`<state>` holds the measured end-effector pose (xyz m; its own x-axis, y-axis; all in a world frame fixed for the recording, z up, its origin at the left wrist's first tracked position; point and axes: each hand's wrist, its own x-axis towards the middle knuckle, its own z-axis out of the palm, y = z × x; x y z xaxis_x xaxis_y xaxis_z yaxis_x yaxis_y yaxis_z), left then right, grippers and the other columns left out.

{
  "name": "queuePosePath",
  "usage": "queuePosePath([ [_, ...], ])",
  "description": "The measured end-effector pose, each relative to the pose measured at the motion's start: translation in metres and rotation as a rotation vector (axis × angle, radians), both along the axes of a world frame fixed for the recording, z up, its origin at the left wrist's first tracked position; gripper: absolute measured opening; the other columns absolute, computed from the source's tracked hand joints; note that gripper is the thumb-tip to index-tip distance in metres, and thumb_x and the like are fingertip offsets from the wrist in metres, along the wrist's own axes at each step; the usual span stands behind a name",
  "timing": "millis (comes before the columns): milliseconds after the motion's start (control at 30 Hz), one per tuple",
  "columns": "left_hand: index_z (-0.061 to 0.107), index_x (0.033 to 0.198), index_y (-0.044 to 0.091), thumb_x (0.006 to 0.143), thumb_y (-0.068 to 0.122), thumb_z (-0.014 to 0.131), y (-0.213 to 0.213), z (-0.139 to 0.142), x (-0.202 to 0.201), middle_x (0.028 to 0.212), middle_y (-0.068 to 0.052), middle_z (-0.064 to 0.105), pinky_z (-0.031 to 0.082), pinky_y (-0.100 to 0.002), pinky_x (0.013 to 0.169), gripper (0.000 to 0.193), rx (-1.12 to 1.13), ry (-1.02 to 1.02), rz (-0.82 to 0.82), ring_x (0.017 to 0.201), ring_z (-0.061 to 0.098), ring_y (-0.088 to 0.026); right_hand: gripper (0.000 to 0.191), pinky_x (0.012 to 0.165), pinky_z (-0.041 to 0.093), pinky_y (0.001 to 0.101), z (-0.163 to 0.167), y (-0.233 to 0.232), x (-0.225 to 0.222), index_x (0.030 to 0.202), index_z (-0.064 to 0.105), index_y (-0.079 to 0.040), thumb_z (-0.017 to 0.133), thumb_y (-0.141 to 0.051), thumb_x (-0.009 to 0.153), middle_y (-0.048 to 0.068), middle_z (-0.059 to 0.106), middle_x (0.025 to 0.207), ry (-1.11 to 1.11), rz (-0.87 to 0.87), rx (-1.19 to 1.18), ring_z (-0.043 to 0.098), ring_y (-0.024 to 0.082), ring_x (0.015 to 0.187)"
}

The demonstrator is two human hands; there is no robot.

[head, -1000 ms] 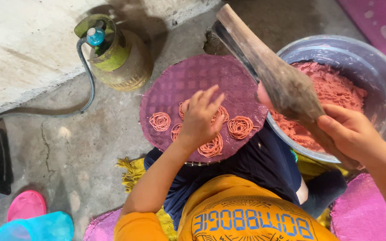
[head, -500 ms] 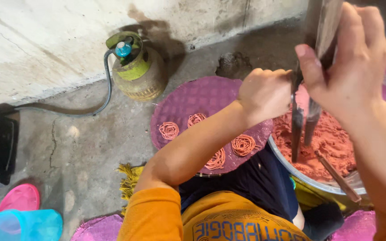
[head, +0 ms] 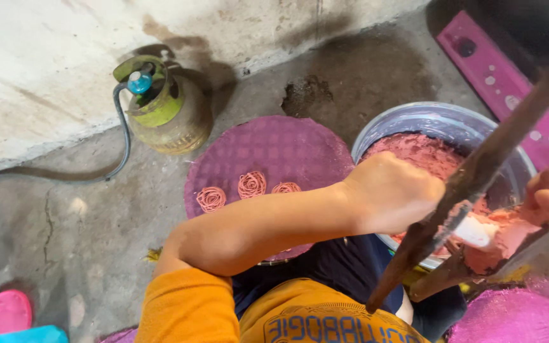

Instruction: The person sits on the floor and uses a wooden dough extruder to press pink dough into spiral shapes on a purple mat. They repeatedly load dough into the extruder, push the plunger, and arrange the formed spirals on the mat.

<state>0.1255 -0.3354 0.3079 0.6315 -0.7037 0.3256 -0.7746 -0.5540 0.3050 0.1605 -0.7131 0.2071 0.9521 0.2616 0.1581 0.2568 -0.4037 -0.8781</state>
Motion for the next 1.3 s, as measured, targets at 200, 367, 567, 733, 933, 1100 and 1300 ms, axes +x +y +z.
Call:
queuePosePath([
  [200, 0.071, 0.084, 0.011, 0.074, 0.046, 0.080, 0.013, -0.049, 0.041, 0.081, -0.013, 0.074, 0.056, -0.047, 0.070, 0.037, -0.031, 0.279, 0.155, 0.079, 0.072, -0.035, 0.028, 0.092, 0.051, 0.0393, -0.093, -0.043, 0.079, 0.108, 0.068, 0.005, 0.064, -0.018, 0.093, 0.017, 0.071, 0.109, 0.190, 0.116, -0.119, 0.069, 0.026, 0.098],
  [367, 0.065, 0.123, 0.005, 0.083, 0.025, 0.080, -0.009, -0.101, 0.062, 0.111, -0.012, 0.075, 0.057, -0.040, 0.093, 0.047, -0.595, 0.607, -0.150, 0.103, 0.072, -0.024, 0.026, 0.102, 0.048, 0.0385, -0.072, -0.032, 0.014, 0.119, 0.063, -0.001, 0.063, -0.022, 0.103, 0.012, 0.065, 0.115, -0.089, -0.513, 0.614, 0.064, 0.023, 0.110],
  [567, 0.065, 0.124, 0.003, 0.083, 0.014, 0.078, -0.029, -0.117, 0.091, 0.111, -0.008, 0.074, 0.062, -0.032, 0.088, 0.044, -0.676, 0.434, 0.039, 0.099, 0.073, -0.019, 0.034, 0.123, 0.046, 0.0446, -0.126, 0.075, -0.060, 0.132, 0.057, -0.016, 0.067, -0.034, 0.105, 0.006, 0.061, 0.142, -0.119, -0.281, 1.342, 0.057, 0.023, 0.138],
  [733, 0.065, 0.123, 0.004, 0.084, 0.014, 0.080, -0.012, -0.115, 0.089, 0.115, -0.009, 0.072, 0.060, -0.033, 0.090, 0.043, -0.895, 0.378, 0.049, 0.103, 0.071, -0.020, 0.056, 0.097, 0.050, 0.0524, -0.172, 0.074, -0.044, 0.134, 0.059, -0.003, 0.069, -0.029, 0.085, 0.025, 0.061, 0.134, 0.174, -0.330, -0.926, 0.062, 0.044, 0.116],
  [933, 0.067, 0.120, 0.005, 0.080, 0.018, 0.082, 0.012, -0.133, 0.075, 0.117, -0.010, 0.072, 0.059, -0.035, 0.091, 0.044, -0.772, 0.401, 0.142, 0.104, 0.071, -0.023, 0.031, 0.086, 0.059, 0.0500, -0.149, 0.015, -0.047, 0.121, 0.073, -0.025, 0.055, -0.024, 0.095, 0.011, 0.076, 0.109, 0.504, -0.161, -1.179, 0.074, 0.034, 0.103],
  [1100, 0.070, 0.117, 0.006, 0.077, 0.021, 0.084, 0.040, -0.130, 0.092, 0.119, -0.012, 0.071, 0.058, -0.037, 0.091, 0.045, -0.710, 0.348, 0.296, 0.105, 0.072, -0.026, 0.043, 0.085, 0.059, 0.0390, -0.082, -0.047, -0.040, 0.130, 0.074, -0.029, 0.075, -0.042, 0.089, 0.010, 0.083, 0.107, 0.584, -0.166, -0.912, 0.076, 0.025, 0.094],
  [1300, 0.072, 0.114, 0.008, 0.073, 0.024, 0.086, 0.016, -0.099, 0.103, 0.121, -0.014, 0.071, 0.057, -0.039, 0.091, 0.046, -0.585, 0.154, 0.275, 0.107, 0.072, -0.028, 0.054, 0.086, 0.055, 0.0328, -0.002, -0.098, -0.025, 0.134, 0.069, -0.004, 0.080, -0.018, 0.083, 0.014, 0.080, 0.115, 0.654, -0.150, -0.139, 0.071, 0.018, 0.101],
])
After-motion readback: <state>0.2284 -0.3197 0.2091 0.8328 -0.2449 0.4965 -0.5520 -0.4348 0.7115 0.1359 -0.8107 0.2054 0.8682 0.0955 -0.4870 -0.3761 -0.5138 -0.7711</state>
